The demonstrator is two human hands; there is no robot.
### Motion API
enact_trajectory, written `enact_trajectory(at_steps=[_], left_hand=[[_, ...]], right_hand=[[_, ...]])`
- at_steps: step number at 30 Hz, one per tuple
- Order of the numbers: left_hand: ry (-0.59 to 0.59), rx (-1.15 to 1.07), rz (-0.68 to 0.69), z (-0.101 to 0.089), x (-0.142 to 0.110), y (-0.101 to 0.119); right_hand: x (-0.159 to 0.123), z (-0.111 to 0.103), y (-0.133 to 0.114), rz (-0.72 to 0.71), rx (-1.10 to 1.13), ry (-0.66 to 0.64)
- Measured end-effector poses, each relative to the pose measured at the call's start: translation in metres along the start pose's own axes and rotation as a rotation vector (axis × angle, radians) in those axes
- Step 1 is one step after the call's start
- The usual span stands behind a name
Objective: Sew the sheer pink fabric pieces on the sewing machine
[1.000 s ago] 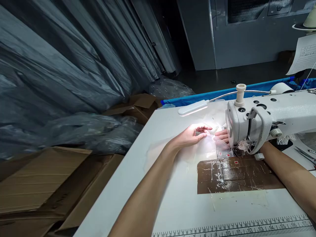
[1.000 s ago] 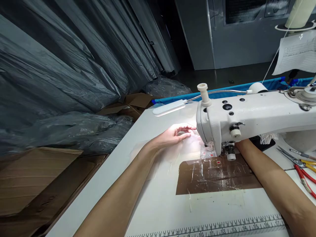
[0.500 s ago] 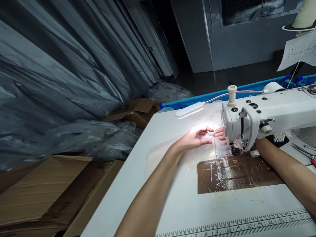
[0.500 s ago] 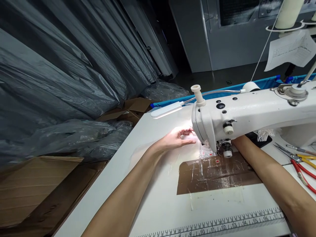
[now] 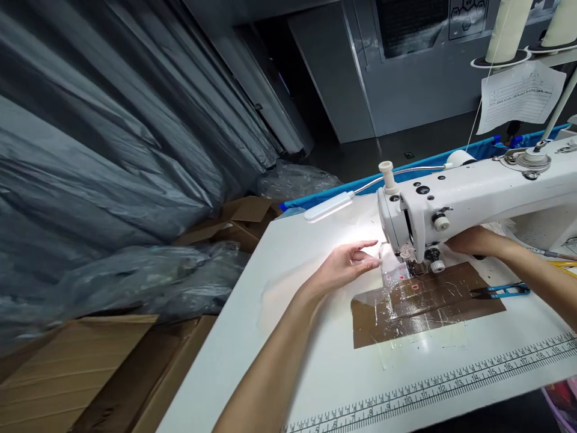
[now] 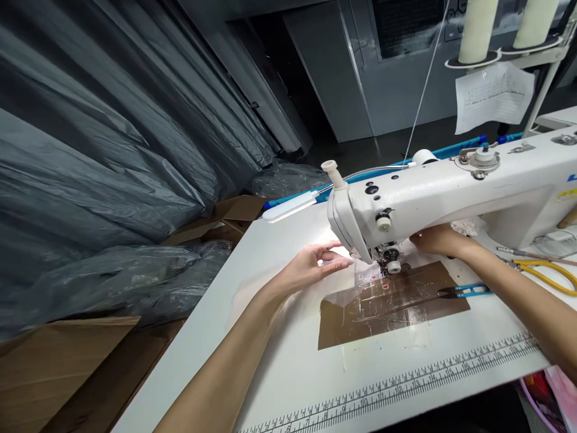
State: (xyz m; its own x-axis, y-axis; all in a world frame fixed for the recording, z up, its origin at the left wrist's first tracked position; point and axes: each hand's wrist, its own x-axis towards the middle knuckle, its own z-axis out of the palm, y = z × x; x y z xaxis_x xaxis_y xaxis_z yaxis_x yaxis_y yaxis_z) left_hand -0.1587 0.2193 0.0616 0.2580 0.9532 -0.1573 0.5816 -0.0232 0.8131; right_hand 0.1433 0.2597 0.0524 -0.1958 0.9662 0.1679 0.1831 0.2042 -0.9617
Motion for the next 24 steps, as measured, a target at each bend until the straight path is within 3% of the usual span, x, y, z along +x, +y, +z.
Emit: enact_trajectory(at_steps=[2, 5, 8, 12, 16, 18, 21, 24], left_hand=[[0.003, -0.021, 0.029, 0.006, -0.007, -0.001], [-0.049, -0.12, 0.032, 0.019, -0.013, -0.004], [-0.122, -0.245, 0.008, 0.037, -0.013, -0.007], [-0.161, -0.292, -0.033, 0.053, -0.013, -0.008], [-0.151, -0.296, -0.038, 0.057, -0.018, -0.005], [-0.15, -0.297, -0.031, 0.058, -0.02, -0.005], [-0.124, -0.311, -0.024, 0.061, -0.022, -0.006], [-0.095, -0.355, -0.004, 0.065, -0.021, -0.011]], right_hand=[[-0.025, -0.019, 0.0, -0.007, -0.185, -0.126], [-0.072, -0.046, 0.006, -0.191, -0.543, -0.303], [-0.108, -0.063, 0.021, -0.36, -0.739, -0.267], [-0.12, -0.067, 0.045, -0.542, -0.864, -0.153], [-0.115, -0.055, 0.047, -0.598, -0.885, -0.065], [-0.113, -0.041, 0.04, -0.497, -0.769, -0.089], [-0.109, -0.011, 0.027, -0.224, -0.503, -0.204], [-0.098, 0.02, 0.015, -0.181, -0.508, -0.287]])
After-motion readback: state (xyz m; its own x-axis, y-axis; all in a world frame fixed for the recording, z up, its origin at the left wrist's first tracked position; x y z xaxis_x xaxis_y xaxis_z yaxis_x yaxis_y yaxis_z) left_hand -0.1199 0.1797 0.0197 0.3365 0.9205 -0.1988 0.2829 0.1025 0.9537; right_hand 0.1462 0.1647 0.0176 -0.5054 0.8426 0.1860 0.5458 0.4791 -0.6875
